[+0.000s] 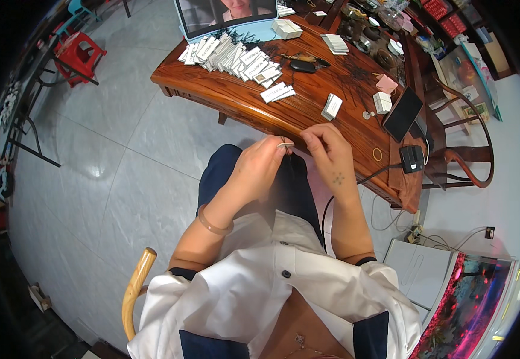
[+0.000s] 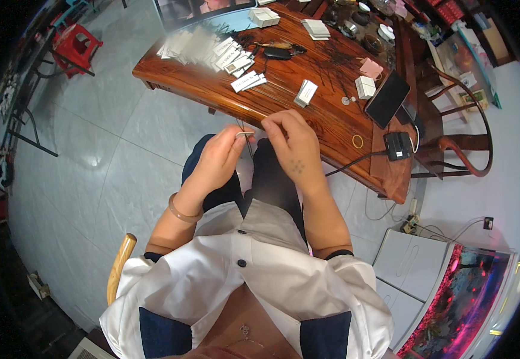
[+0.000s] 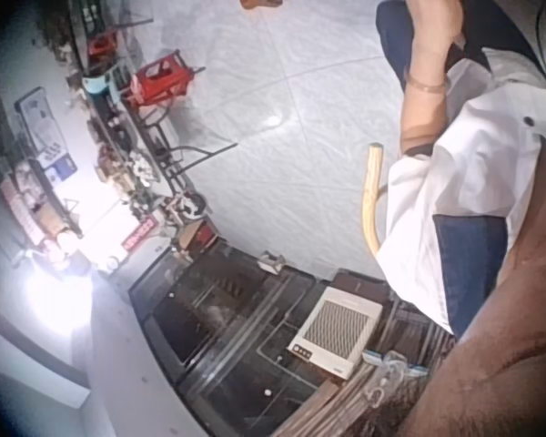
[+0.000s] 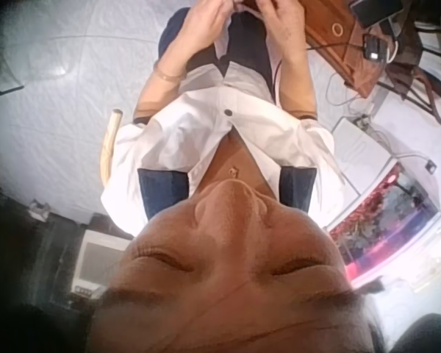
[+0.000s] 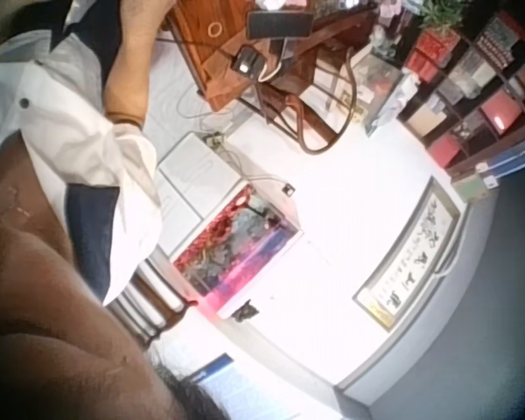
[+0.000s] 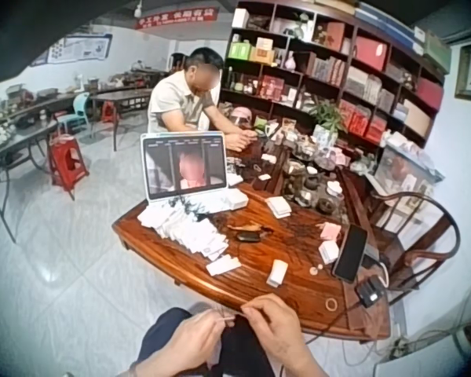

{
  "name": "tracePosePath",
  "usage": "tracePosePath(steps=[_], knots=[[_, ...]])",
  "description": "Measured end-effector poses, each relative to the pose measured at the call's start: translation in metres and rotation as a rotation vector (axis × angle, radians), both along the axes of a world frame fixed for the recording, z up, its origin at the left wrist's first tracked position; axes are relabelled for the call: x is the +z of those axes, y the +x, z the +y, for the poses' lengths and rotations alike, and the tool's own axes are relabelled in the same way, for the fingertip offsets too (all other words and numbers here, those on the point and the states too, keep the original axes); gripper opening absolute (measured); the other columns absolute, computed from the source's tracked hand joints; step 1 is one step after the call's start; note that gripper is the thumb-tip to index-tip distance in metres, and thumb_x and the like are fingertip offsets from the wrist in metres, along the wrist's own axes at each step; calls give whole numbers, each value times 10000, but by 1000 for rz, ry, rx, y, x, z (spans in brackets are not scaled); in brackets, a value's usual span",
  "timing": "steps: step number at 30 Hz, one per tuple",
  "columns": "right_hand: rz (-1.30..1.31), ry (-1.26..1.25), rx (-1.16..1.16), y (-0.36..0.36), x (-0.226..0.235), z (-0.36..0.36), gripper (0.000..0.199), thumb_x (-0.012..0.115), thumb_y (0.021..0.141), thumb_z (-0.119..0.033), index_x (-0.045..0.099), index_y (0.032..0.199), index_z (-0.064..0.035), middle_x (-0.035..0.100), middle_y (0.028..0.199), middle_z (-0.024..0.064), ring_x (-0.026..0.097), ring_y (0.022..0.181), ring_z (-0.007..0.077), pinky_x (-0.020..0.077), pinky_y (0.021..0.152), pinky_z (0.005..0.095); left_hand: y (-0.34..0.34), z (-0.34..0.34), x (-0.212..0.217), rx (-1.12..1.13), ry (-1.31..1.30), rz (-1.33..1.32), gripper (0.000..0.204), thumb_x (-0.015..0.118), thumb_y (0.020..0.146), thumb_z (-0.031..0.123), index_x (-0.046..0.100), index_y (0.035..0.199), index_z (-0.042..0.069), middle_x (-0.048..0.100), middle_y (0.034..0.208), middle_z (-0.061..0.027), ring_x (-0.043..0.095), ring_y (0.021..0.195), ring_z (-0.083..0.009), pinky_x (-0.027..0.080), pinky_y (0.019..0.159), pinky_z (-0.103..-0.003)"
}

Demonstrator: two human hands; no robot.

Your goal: The person assembles product boxes by hand, folding flat packaging boxes into shape and inserting product tags into them.

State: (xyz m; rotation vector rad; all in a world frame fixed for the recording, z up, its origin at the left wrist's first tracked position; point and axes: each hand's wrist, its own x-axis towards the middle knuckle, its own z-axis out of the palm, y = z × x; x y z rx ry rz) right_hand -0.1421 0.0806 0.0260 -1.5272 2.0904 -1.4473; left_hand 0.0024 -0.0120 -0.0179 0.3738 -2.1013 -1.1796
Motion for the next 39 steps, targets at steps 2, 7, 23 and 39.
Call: tracePosePath(steps=[2,7,23,39], knots=[[-174,37,64,-9,-3,-3,142,617,890,-120,649,945,7,618,845,75,604,760,153,475,669,279,0,0,2,-95,49,-28,173,458,969,101,573,1030,-13,625,923,-147,621,842,-294,483,751,-358],[-789,104,354,-9,-2,-7,156,622,891,-73,629,1019,16,621,958,65,559,768,105,472,730,245,1,3,3,-229,120,-2,98,483,935,79,545,966,11,597,864,-158,594,811,-347,470,715,-417],[-420,-195,301,-1,-14,6,112,601,899,-33,619,994,23,584,966,78,585,873,138,473,779,253,-1,2,10,-106,9,-11,121,548,914,115,539,1002,33,608,839,-148,575,739,-355,449,671,-421],[-94,-166,200,11,-9,7,225,658,770,39,637,990,-4,614,933,95,603,799,161,500,684,262,0,7,10,65,-140,4,150,584,907,150,531,1021,69,630,717,-80,602,669,-288,413,677,-376]])
